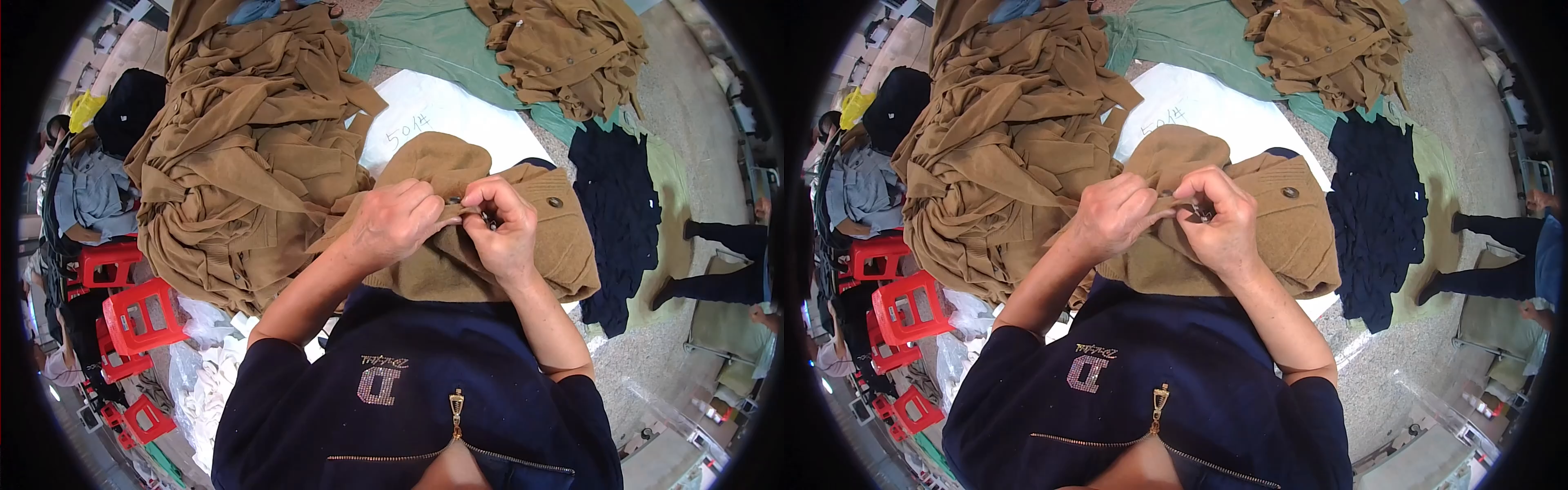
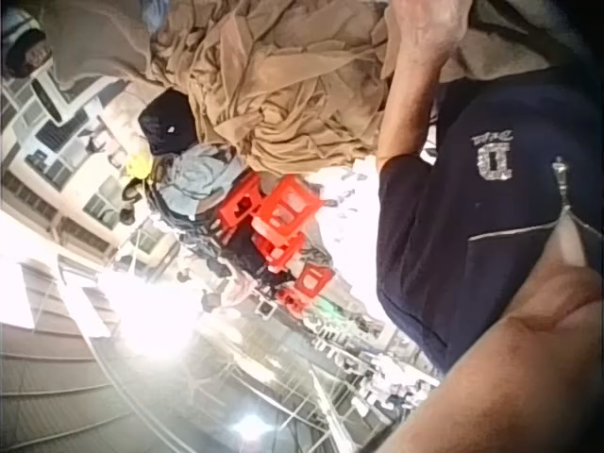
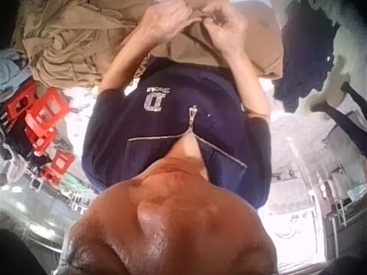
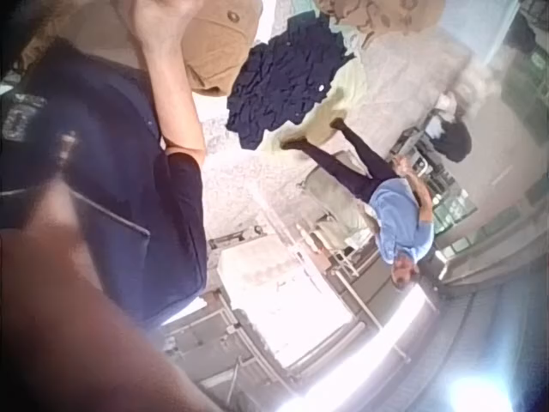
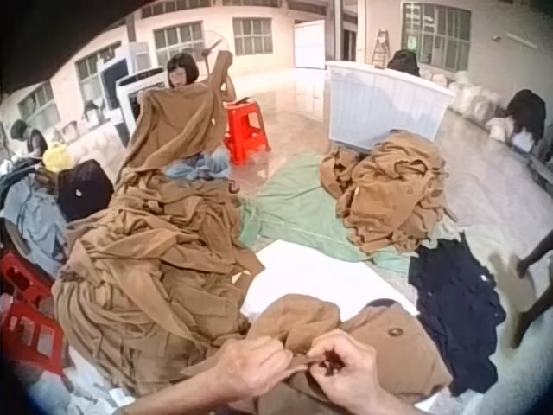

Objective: Trimming loose threads and inspecting buttons on several brown knitted jackets in a factory setting.

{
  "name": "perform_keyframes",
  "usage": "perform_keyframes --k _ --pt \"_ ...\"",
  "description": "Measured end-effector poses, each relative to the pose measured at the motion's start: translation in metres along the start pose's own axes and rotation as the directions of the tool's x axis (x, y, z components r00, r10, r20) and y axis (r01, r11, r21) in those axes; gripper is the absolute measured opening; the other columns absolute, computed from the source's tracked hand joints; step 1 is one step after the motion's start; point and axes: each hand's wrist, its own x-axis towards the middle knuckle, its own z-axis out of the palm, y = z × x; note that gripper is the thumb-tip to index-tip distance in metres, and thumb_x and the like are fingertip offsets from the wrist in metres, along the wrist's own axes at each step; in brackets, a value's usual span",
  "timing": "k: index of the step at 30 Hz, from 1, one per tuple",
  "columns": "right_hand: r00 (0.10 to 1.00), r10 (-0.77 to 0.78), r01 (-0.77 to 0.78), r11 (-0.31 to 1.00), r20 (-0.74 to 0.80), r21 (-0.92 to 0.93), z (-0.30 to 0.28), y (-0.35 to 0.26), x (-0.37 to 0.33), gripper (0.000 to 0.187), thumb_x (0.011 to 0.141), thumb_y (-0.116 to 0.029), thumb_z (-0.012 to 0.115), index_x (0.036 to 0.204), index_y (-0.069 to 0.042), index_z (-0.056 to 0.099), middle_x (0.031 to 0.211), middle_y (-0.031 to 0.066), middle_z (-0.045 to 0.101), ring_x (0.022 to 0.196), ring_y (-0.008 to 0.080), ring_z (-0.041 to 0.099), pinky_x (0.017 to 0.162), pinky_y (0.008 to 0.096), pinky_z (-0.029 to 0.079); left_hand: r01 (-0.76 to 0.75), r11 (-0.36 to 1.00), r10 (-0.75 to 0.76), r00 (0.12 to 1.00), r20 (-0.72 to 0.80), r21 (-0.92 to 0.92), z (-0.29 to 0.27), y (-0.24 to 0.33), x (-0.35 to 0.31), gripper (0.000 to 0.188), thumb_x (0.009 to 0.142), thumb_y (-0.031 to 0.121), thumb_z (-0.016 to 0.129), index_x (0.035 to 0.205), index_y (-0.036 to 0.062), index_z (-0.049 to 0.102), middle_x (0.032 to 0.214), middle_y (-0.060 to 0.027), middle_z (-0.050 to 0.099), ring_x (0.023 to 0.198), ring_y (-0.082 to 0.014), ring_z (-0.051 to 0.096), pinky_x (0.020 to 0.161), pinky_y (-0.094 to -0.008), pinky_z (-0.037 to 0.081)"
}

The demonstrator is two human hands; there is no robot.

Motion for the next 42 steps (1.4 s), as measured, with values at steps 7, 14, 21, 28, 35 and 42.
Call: perform_keyframes --k 7,14,21,28,35,42 --pt "1.000 0.010 -0.010 1.000 -0.001 -0.015 -0.001 0.002 -0.004 0.029 0.064 0.014 0.063 0.086 -0.003 0.056 0.082 0.0042 0.058 0.063 0.0118 0.054 0.056 0.0250 0.044 -0.066 0.996 0.071 0.993 -0.091 0.052 0.008 0.003 0.004 0.025 0.064 0.005 0.077 0.078 0.0028 0.057 0.071 -0.0084 0.049 0.062 -0.0241 0.053 0.052 -0.0357 0.044" --pt "0.951 0.093 0.150 0.697 0.295 -0.701 -0.047 0.009 0.006 0.019 0.073 -0.002 0.064 0.091 -0.006 0.060 0.092 0.0097 0.057 0.079 0.0321 0.062 0.074 0.0414 0.052 0.312 0.949 -0.315 0.946 0.072 0.042 0.001 -0.034 -0.018 0.010 0.082 0.004 0.066 0.091 0.0009 0.061 0.081 -0.0127 0.057 0.078 -0.0308 0.059 0.068 -0.0378 0.048" --pt "0.939 0.325 -0.195 0.773 0.113 -0.603 -0.071 0.027 0.004 0.016 0.072 0.007 0.060 0.086 -0.001 0.058 0.091 0.0140 0.061 0.087 0.0339 0.061 0.073 0.0400 0.049 0.791 0.466 -0.703 0.603 0.377 -0.397 -0.035 -0.074 -0.069 0.007 0.090 0.007 0.064 0.089 0.0001 0.062 0.083 0.0029 0.061 0.072 -0.0060 0.054 0.063 -0.0221 0.044" --pt "0.878 -0.444 0.478 0.788 0.180 -0.387 -0.050 -0.026 0.011 0.034 0.058 0.010 0.064 0.089 -0.002 0.066 0.087 0.0084 0.060 0.076 0.0248 0.061 0.059 0.0341 0.050 0.541 0.031 -0.513 0.730 0.451 -0.841 -0.054 -0.030 -0.017 0.004 0.090 0.006 0.065 0.089 0.0034 0.063 0.082 0.0043 0.060 0.070 -0.0036 0.051 0.065 -0.0191 0.041" --pt "0.836 -0.521 0.548 0.810 0.172 -0.207 -0.010 -0.031 0.009 0.032 0.055 0.009 0.067 0.085 -0.001 0.064 0.083 0.0104 0.058 0.068 0.0256 0.057 0.057 0.0336 0.047 0.539 0.228 -0.515 0.774 0.369 -0.811 -0.029 0.018 0.010 0.010 0.093 0.006 0.060 0.098 -0.0026 0.062 0.088 0.0047 0.059 0.082 -0.0029 0.052 0.074 -0.0204 0.044" --pt "0.951 -0.282 0.303 0.931 0.124 -0.203 -0.006 -0.023 -0.004 0.024 0.064 0.008 0.069 0.085 -0.002 0.062 0.090 0.0091 0.056 0.072 0.0194 0.056 0.058 0.0279 0.046 0.360 0.624 -0.397 0.910 0.115 -0.694 -0.014 0.016 0.004 0.022 0.081 0.007 0.073 0.097 -0.0017 0.062 0.092 -0.0106 0.063 0.085 -0.0184 0.062 0.077 -0.0297 0.048"
